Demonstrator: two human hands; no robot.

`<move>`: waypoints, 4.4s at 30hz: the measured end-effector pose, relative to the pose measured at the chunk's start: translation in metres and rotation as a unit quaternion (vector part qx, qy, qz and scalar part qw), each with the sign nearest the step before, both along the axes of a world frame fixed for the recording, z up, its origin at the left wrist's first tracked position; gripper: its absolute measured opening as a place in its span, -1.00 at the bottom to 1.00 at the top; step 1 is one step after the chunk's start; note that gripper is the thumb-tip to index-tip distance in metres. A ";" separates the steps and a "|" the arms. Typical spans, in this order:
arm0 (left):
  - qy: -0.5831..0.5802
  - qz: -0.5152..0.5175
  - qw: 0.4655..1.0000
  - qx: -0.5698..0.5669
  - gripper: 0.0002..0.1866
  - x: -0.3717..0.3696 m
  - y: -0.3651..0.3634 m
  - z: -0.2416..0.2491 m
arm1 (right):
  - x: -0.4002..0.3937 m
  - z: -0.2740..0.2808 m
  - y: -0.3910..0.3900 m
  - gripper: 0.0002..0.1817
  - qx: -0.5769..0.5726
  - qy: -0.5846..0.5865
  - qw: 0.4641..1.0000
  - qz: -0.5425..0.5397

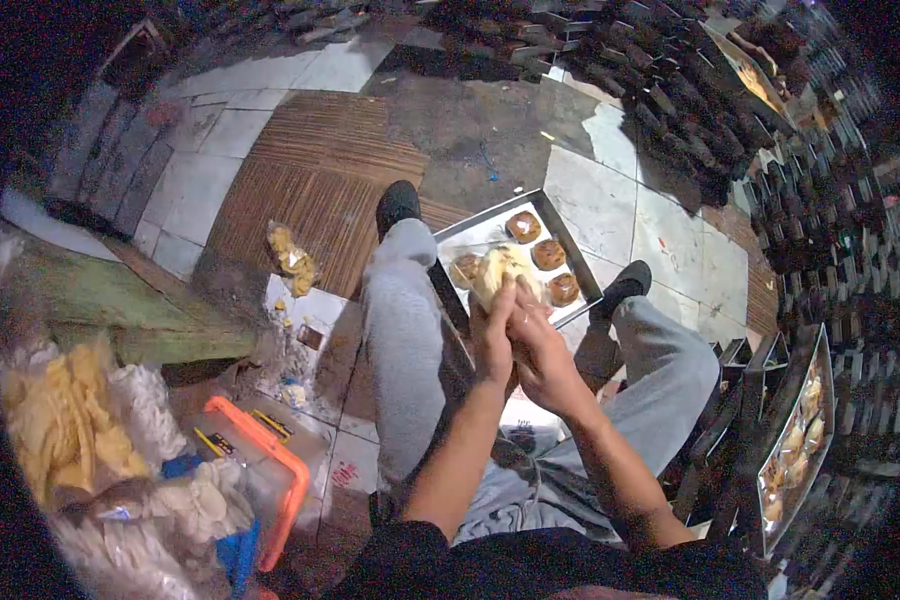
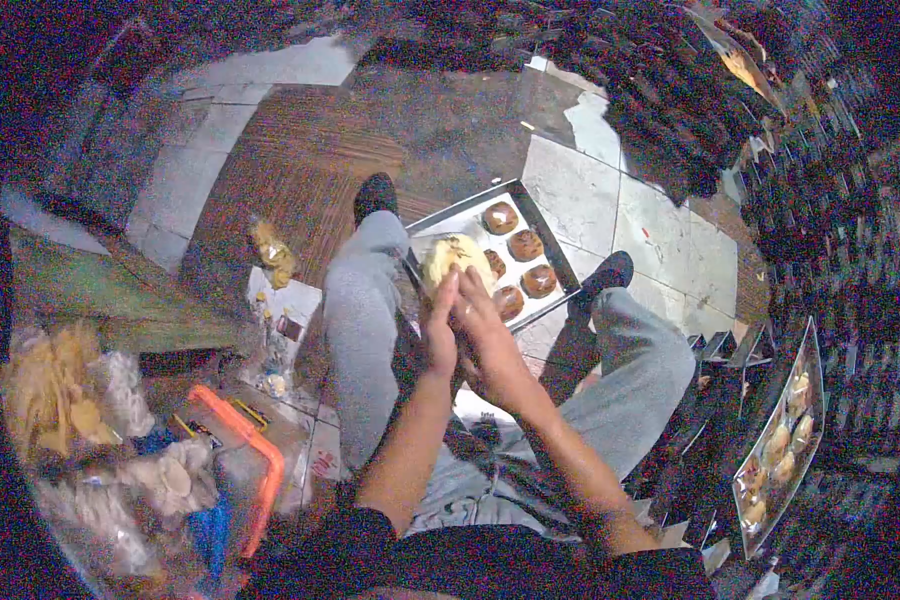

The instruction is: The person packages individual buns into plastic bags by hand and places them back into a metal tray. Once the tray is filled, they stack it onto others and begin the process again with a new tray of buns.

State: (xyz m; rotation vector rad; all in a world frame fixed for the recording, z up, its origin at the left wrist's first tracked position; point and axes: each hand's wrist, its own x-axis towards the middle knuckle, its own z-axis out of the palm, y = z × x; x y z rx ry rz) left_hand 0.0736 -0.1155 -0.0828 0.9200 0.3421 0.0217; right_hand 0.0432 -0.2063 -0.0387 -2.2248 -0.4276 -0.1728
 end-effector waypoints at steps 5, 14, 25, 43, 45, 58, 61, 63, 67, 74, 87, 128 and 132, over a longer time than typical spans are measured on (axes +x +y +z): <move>0.031 -0.047 0.957 -0.286 -0.53 0.014 0.014 -0.007 | -0.007 0.020 0.000 -0.81 0.106 0.124 0.987 -0.009; -0.015 -0.051 0.963 -0.264 -0.40 -0.005 0.053 0.043 | -0.038 0.041 -0.043 -0.84 0.198 0.331 0.908 0.161; -0.137 -0.021 0.770 0.623 -0.71 -0.096 0.134 0.070 | -0.032 -0.008 0.019 -0.89 0.388 0.160 0.908 -0.018; -0.135 0.018 0.863 0.486 -0.78 -0.065 0.119 0.081 | -0.001 0.017 0.008 -0.81 0.343 0.216 0.913 -0.051; -0.157 0.044 0.794 0.586 -0.77 -0.055 0.130 0.063 | 0.022 -0.026 0.022 -0.85 0.377 0.264 0.887 -0.044; 0.096 -0.057 0.938 0.329 -0.54 -0.125 0.111 0.031 | -0.034 -0.101 0.052 -0.55 0.507 0.525 0.674 -0.113; -0.137 -0.221 0.651 0.713 -0.52 -0.093 0.089 0.023 | -0.023 -0.091 0.015 -0.55 0.669 0.521 0.517 -0.113; -0.084 -0.283 0.721 0.627 -0.52 -0.087 0.073 0.024 | -0.022 -0.131 0.006 -0.53 0.622 0.495 0.589 -0.143; -0.159 -0.261 0.601 0.739 -0.54 -0.083 0.082 0.028 | 0.016 -0.192 -0.016 -0.55 0.565 0.518 0.574 -0.288; -0.090 -0.148 0.556 0.813 -0.49 -0.079 0.116 0.018 | 0.099 -0.436 -0.062 -0.33 0.072 0.371 0.841 -0.386; -0.125 -0.104 0.597 0.786 -0.61 -0.025 0.115 -0.004 | -0.060 -0.522 -0.061 -0.60 0.279 0.647 0.672 -0.228; 0.165 -0.174 0.782 0.575 -0.55 -0.150 0.283 -0.133 | -0.417 0.114 -0.294 -0.88 0.552 -0.286 0.552 -0.557; -0.086 -0.107 0.768 0.626 -0.56 -0.052 0.273 -0.021 | -0.444 0.115 -0.294 -0.88 0.564 -0.292 0.514 -0.576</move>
